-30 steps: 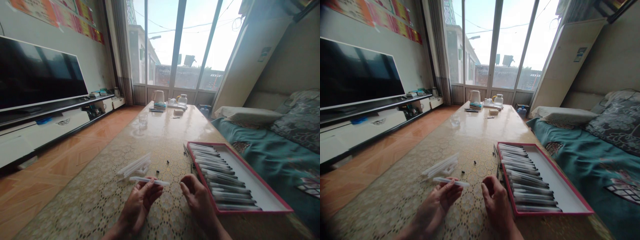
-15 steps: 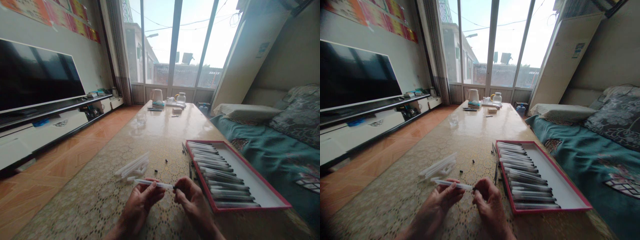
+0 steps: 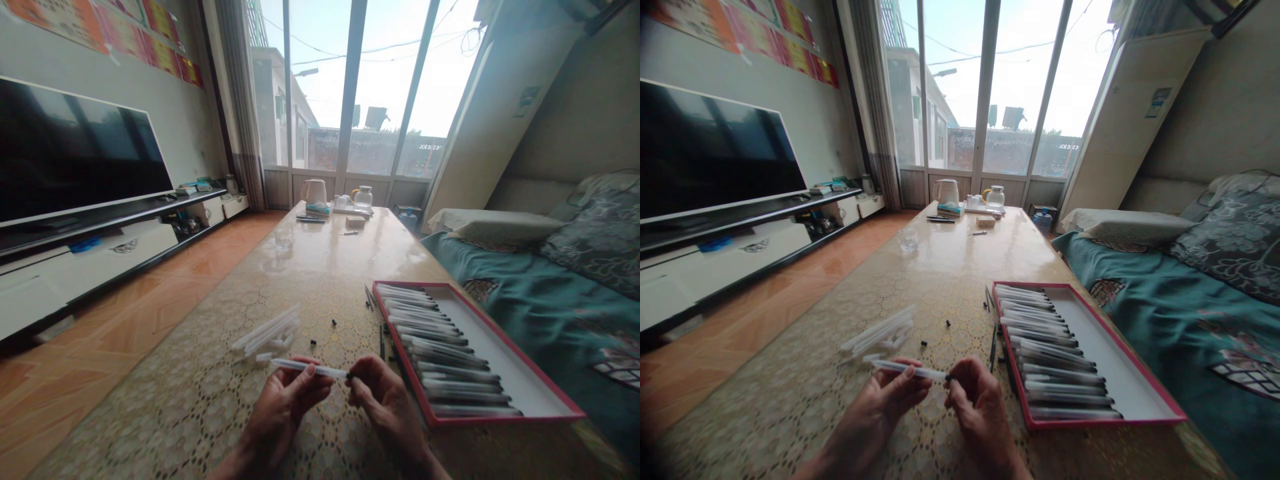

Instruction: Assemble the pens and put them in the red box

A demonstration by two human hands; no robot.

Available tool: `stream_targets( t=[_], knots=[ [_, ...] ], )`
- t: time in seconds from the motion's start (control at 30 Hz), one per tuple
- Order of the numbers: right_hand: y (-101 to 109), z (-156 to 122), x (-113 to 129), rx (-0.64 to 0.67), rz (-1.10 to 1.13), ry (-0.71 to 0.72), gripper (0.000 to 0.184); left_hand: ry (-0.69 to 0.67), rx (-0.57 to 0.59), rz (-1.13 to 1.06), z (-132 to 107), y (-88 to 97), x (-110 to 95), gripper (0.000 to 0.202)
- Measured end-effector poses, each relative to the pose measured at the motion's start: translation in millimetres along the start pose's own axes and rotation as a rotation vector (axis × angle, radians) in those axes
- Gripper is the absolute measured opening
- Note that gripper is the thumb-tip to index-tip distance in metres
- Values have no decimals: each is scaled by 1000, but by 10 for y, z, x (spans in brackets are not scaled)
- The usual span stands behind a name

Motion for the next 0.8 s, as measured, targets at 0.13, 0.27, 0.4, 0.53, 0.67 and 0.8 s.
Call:
stream_targets(
  t=[0.13,0.27,0.4,0.53,0.67,0.8],
  knots=[
    [-2,10,-19,51,26,-7,18,-7,8,5,-13,-11,-1,16],
    [-10,8,-57,59,49,12,20,-12,7,15,-10,-4,2,15],
    [-6,7,-107,22,89,-3,21,-7,4,1,0,14,1,15],
    [-13,8,-152,55,56,-27,23,-6,-5,13,-9,-9,-12,12],
    [16,-4,-176,38,-102,1,28,-11,10,18,-15,-34,-19,12],
    [41,-19,-179,54,-354,74,39,-2,35,27,-7,-30,-11,13]
  ],
)
Point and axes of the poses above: each hand's wrist, its own z-axis towards the middle knuckle, its own y-axis out of the back of the hand, x = y × z, the point moved 4 cm from there along z, towards the middle knuckle, and after that the axes turned 5 degrees about y, right-handed, at the moved point
